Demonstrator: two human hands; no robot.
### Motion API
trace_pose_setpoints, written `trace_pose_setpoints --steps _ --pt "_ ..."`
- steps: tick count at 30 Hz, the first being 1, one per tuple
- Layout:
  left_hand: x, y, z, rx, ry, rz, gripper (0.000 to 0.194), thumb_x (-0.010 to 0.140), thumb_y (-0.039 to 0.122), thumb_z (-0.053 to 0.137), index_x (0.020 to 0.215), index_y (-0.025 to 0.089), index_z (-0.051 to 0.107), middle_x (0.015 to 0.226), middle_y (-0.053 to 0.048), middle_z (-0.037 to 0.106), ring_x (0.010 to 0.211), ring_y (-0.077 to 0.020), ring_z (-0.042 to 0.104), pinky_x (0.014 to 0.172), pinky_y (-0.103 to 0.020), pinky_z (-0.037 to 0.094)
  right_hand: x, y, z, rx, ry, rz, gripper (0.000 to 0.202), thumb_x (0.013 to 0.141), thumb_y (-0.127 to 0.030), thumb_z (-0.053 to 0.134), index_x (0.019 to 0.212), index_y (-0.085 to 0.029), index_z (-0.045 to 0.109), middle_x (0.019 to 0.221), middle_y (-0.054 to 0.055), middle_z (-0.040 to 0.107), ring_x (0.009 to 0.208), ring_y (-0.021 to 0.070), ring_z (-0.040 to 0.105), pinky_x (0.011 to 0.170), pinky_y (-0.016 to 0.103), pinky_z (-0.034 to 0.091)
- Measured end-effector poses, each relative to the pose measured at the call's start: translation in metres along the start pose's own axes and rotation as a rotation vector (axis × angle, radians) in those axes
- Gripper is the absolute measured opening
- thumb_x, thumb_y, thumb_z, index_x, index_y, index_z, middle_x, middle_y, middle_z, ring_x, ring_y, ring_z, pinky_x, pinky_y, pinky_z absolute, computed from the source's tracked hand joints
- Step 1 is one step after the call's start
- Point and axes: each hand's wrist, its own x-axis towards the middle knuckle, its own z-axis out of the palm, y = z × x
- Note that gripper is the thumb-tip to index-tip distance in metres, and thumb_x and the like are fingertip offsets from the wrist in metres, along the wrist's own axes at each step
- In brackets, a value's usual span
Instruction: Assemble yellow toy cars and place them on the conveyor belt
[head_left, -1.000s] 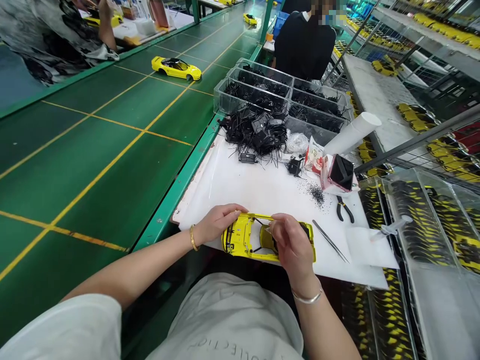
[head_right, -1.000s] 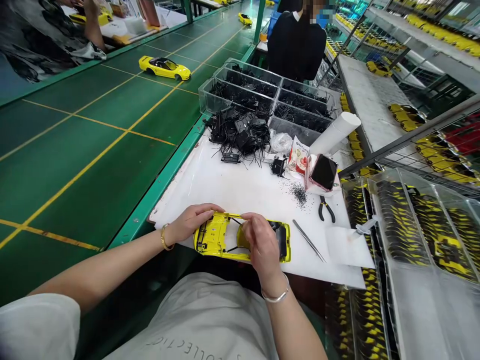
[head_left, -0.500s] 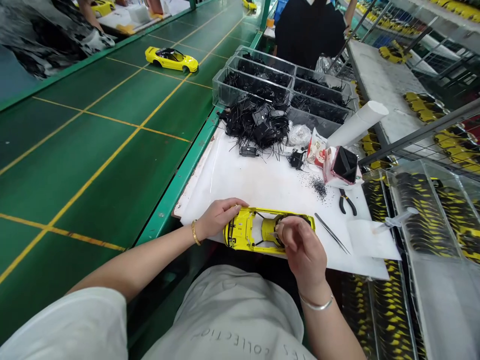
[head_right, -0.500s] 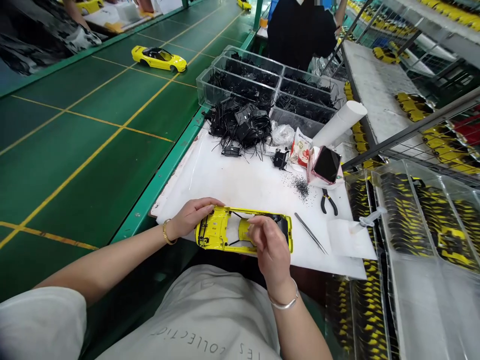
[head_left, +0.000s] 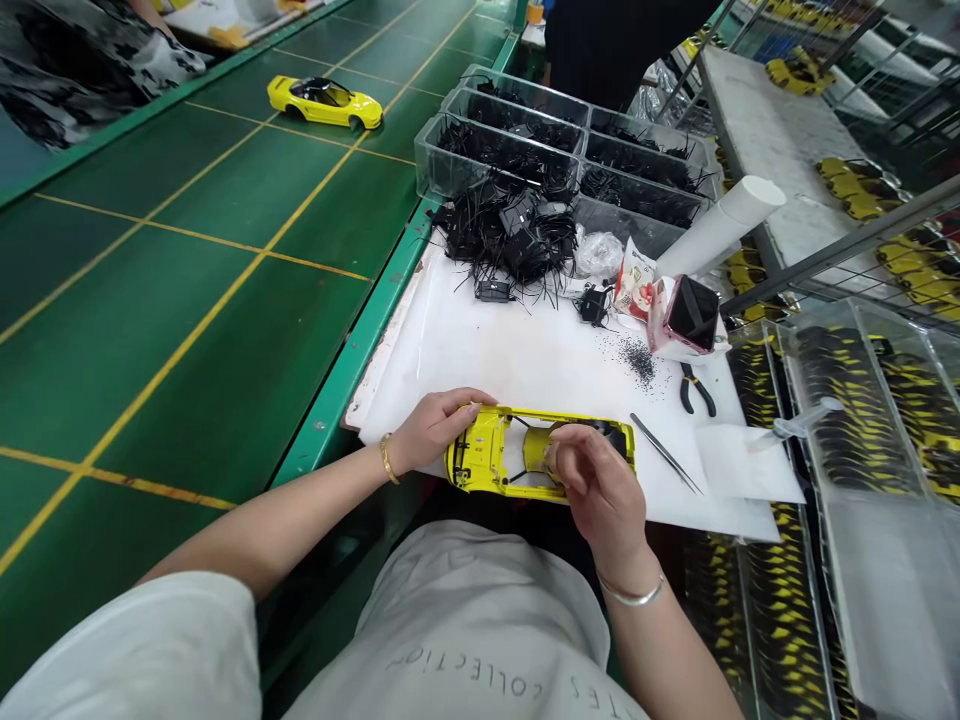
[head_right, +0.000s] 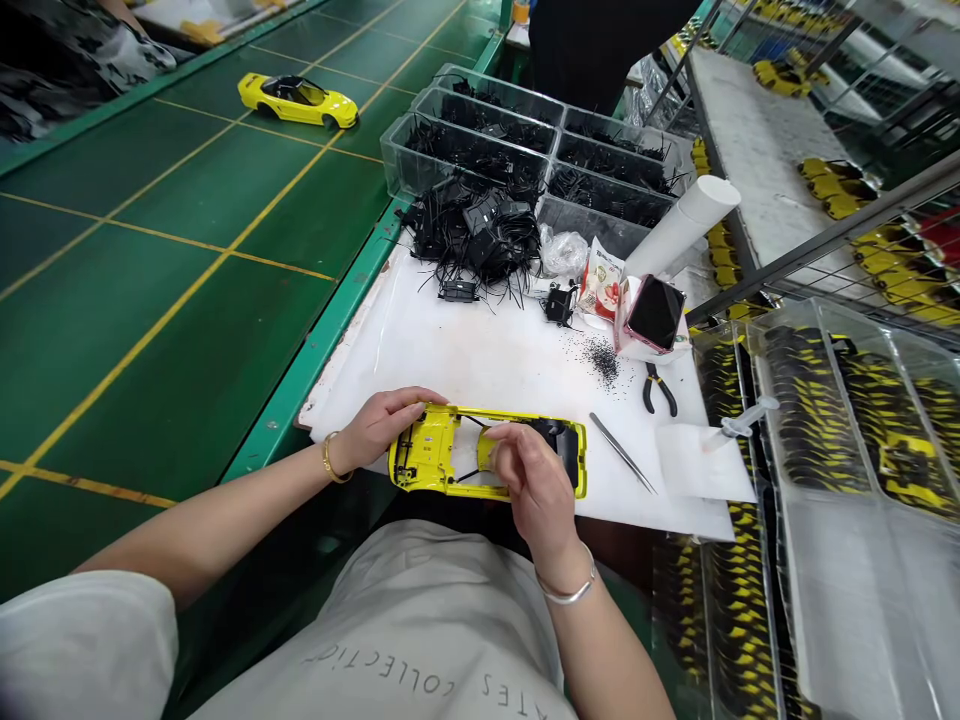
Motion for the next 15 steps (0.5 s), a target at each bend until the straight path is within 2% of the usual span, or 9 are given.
trace_pose_setpoints --steps 10,13,15 --pt "0.0 0.002 0.0 -0.008 0.004 -0.019 0.043 0.09 0.048 0.045 0.109 0.016 0.067 0.1 -0.006 0.068 0.086 -0.0175 0.058 0.073 -0.026 0.044 0.002 0.004 0.001 -0.033 0.025 -0.017 0.034 0.098 -0.043 0.043 0.098 -0.019 0.068 0.05 -0.004 0.028 0.053 0.0132 0.028 0.058 0.03 0.025" --pt "0.002 0.004 -0.001 -0.007 0.003 -0.047 0.045 0.089 0.05 0.046 0.109 0.015 0.066 0.1 -0.006 0.068 0.088 -0.0178 0.058 0.076 -0.026 0.044 -0.001 -0.011 -0.001 0.009 0.049 -0.034 0.033 0.095 -0.047 0.047 0.095 -0.022 0.069 0.049 -0.004 0.026 0.052 0.0132 0.029 0.06 0.031 0.031" --pt "0.004 0.008 -0.005 0.015 -0.006 -0.085 0.047 0.089 0.052 0.045 0.113 0.016 0.065 0.098 -0.005 0.067 0.086 -0.017 0.057 0.075 -0.026 0.044 -0.008 -0.035 -0.013 0.038 0.129 -0.108 0.04 0.091 -0.058 0.049 0.093 -0.024 0.069 0.05 -0.003 0.031 0.055 0.0151 0.037 0.068 0.035 0.039"
